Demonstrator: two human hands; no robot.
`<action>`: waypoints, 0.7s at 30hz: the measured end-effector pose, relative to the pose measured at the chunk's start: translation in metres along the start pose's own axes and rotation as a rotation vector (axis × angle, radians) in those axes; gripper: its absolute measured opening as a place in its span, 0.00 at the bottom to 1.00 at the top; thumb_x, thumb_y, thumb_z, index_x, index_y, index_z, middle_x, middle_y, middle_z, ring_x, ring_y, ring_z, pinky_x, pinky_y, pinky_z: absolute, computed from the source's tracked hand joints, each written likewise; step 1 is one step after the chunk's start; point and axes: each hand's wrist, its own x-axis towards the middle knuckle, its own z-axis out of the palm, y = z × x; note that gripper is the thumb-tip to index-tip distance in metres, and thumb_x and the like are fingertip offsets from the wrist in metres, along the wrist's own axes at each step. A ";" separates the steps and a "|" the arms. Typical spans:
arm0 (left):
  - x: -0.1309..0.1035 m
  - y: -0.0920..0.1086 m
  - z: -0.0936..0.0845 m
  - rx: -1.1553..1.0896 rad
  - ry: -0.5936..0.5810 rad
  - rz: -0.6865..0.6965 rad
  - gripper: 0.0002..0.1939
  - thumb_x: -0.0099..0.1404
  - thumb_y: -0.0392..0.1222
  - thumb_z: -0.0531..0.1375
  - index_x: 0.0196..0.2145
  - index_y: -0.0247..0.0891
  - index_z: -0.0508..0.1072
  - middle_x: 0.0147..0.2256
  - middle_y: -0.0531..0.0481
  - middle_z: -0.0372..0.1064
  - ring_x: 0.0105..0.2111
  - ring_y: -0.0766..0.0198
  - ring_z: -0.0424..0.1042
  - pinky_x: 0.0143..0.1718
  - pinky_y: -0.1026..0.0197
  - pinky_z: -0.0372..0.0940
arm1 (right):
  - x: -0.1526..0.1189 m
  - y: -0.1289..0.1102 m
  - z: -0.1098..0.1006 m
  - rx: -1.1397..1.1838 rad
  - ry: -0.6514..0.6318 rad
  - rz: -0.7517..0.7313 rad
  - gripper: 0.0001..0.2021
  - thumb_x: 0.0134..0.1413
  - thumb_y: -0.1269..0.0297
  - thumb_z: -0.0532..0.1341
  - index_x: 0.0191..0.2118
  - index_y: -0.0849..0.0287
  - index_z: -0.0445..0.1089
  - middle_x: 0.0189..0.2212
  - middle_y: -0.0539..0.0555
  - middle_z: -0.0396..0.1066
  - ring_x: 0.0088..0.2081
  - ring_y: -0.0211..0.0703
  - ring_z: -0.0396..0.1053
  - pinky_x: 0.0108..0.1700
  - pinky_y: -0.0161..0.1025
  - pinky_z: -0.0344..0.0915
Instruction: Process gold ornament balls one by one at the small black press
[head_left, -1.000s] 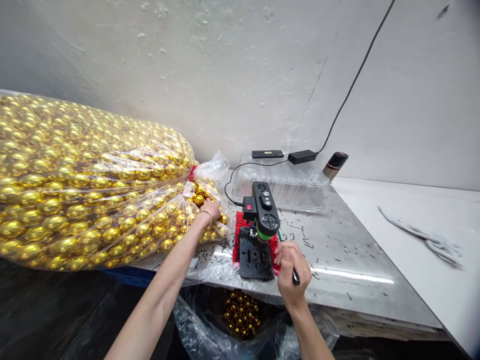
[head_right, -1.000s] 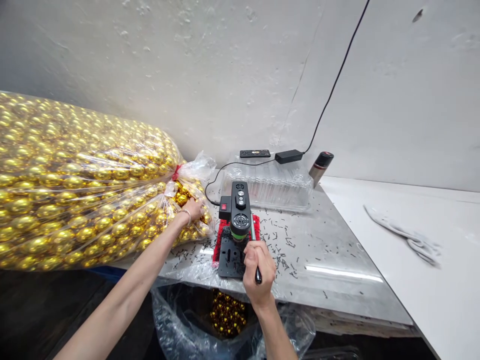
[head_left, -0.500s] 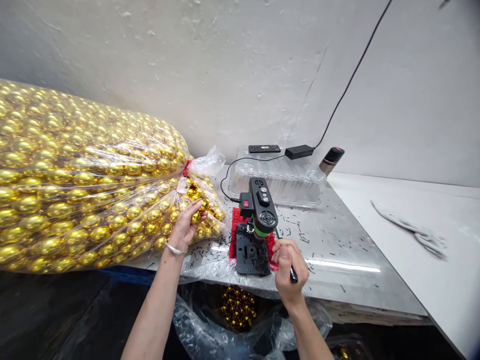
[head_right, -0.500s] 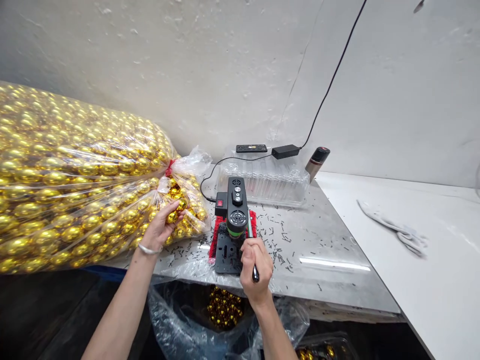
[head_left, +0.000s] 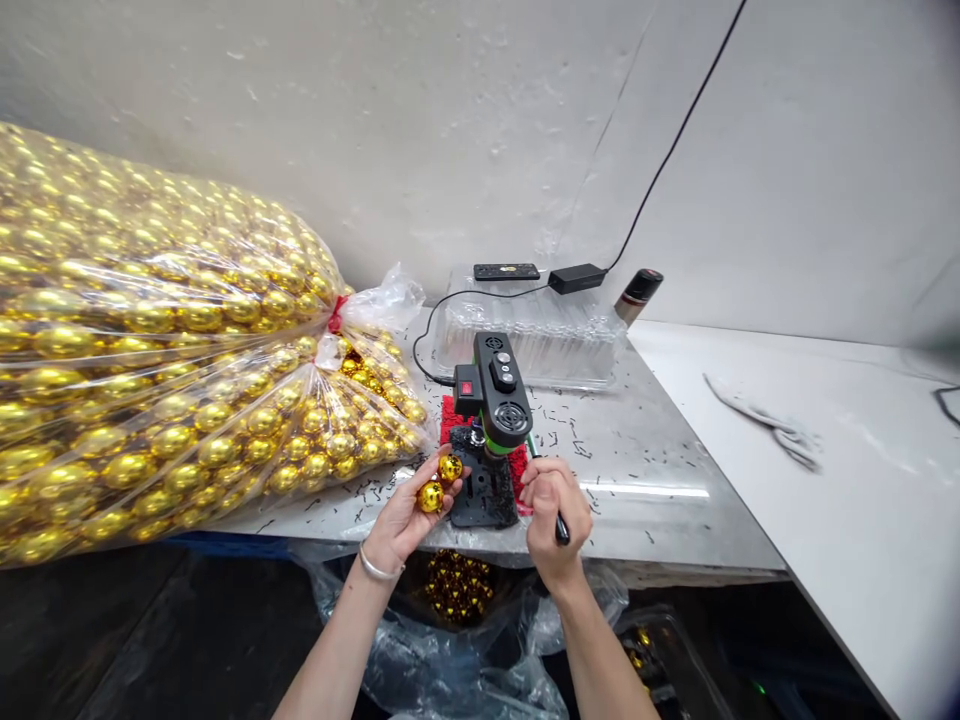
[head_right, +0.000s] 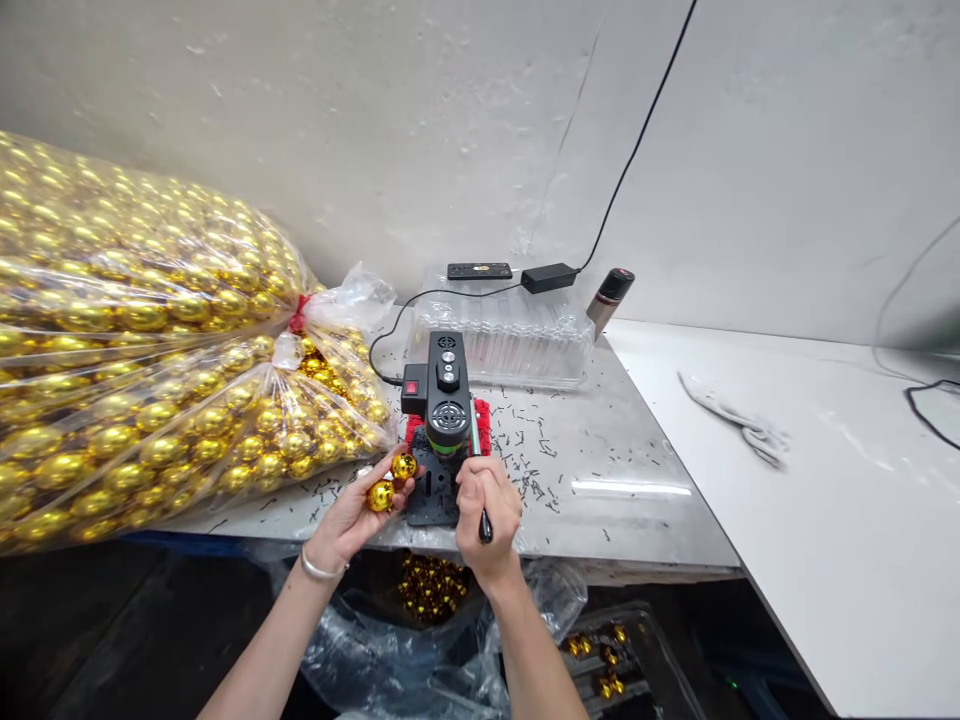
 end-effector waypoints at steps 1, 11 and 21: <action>0.001 -0.001 0.001 0.007 0.009 0.003 0.19 0.66 0.36 0.58 0.54 0.37 0.68 0.38 0.42 0.74 0.29 0.68 0.74 0.22 0.72 0.66 | 0.000 0.000 0.000 0.001 -0.004 0.001 0.15 0.59 0.76 0.48 0.23 0.57 0.59 0.23 0.50 0.62 0.29 0.38 0.65 0.30 0.37 0.60; 0.007 -0.008 0.009 0.324 0.148 0.172 0.15 0.55 0.34 0.66 0.43 0.35 0.76 0.34 0.48 0.76 0.29 0.67 0.75 0.26 0.70 0.68 | 0.000 0.000 -0.001 -0.002 -0.015 -0.001 0.14 0.59 0.75 0.49 0.23 0.57 0.59 0.21 0.50 0.62 0.28 0.39 0.64 0.29 0.37 0.59; 0.027 -0.027 0.006 1.035 0.177 0.515 0.21 0.56 0.43 0.65 0.48 0.37 0.76 0.42 0.44 0.77 0.41 0.57 0.74 0.41 0.57 0.69 | 0.008 -0.002 -0.003 -0.003 -0.031 -0.059 0.14 0.58 0.77 0.49 0.24 0.56 0.57 0.20 0.48 0.60 0.30 0.38 0.65 0.30 0.37 0.60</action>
